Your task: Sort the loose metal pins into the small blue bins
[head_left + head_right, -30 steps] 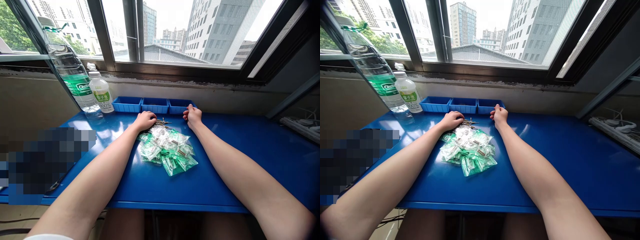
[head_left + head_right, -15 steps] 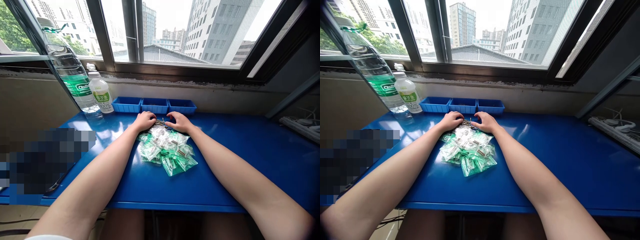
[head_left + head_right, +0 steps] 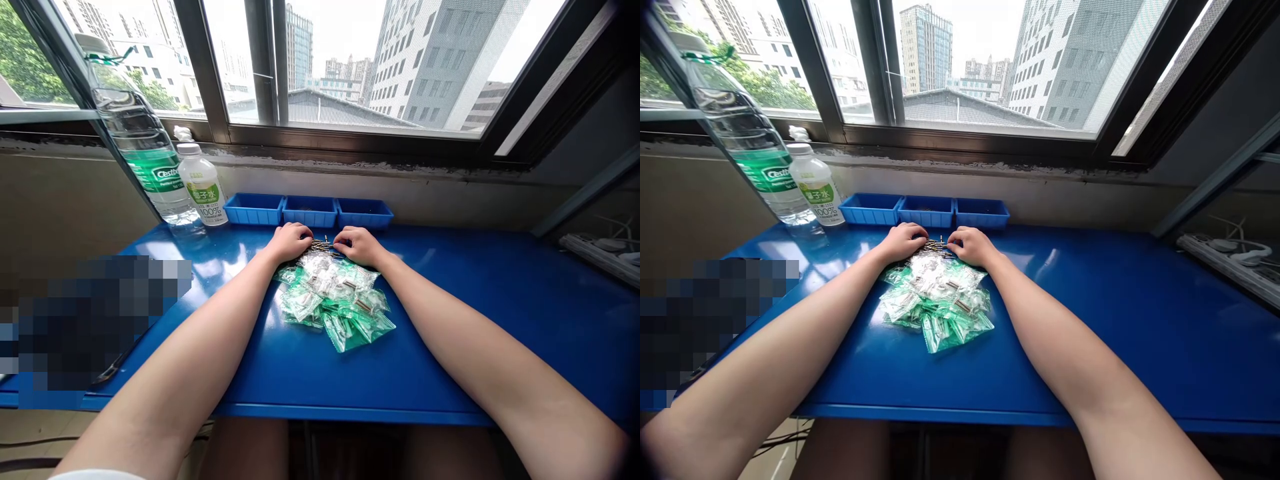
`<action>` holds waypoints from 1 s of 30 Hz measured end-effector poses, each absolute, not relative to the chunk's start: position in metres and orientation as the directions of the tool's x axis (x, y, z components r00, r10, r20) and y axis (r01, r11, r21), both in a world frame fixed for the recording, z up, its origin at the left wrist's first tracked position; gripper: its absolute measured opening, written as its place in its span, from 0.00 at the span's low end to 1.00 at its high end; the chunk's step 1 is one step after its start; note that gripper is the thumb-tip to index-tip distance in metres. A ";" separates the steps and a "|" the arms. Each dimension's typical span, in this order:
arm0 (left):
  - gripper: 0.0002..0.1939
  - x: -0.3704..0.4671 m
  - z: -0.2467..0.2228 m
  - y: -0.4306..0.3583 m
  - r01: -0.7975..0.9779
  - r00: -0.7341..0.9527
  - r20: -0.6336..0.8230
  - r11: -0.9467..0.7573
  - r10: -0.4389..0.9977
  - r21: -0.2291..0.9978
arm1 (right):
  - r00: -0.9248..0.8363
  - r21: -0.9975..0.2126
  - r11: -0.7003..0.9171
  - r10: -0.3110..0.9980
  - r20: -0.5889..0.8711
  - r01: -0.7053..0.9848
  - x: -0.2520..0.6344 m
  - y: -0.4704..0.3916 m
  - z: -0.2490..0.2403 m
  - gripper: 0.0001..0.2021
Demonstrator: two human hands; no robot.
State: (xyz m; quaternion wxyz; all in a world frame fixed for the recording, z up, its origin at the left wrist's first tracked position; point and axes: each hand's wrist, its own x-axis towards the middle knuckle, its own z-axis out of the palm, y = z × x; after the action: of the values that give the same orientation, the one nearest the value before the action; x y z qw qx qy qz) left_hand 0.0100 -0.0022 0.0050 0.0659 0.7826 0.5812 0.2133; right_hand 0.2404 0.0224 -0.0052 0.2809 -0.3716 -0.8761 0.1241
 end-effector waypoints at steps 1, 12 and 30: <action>0.16 0.010 0.005 -0.002 0.882 0.232 0.257 -0.314 0.938 0.351 | -0.567 -0.430 0.693 0.721 0.398 0.579 0.240 0.023 -0.005 0.06; 0.15 0.010 0.005 -0.002 0.874 0.236 0.269 -0.325 0.934 0.361 | -0.573 -0.487 0.660 0.746 0.339 0.572 0.239 0.027 -0.007 0.07; 0.16 0.010 0.007 -0.003 0.882 0.234 0.245 -0.312 0.941 0.354 | -0.496 -0.699 0.495 0.838 0.228 0.516 0.237 0.025 0.004 0.06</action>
State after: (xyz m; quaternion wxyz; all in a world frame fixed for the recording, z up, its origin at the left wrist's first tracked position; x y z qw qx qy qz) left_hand 0.0099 -0.0028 0.0067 0.0704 0.7824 0.5823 0.2092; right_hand 0.2367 0.0253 0.0039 0.2834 -0.4143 -0.8169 0.2841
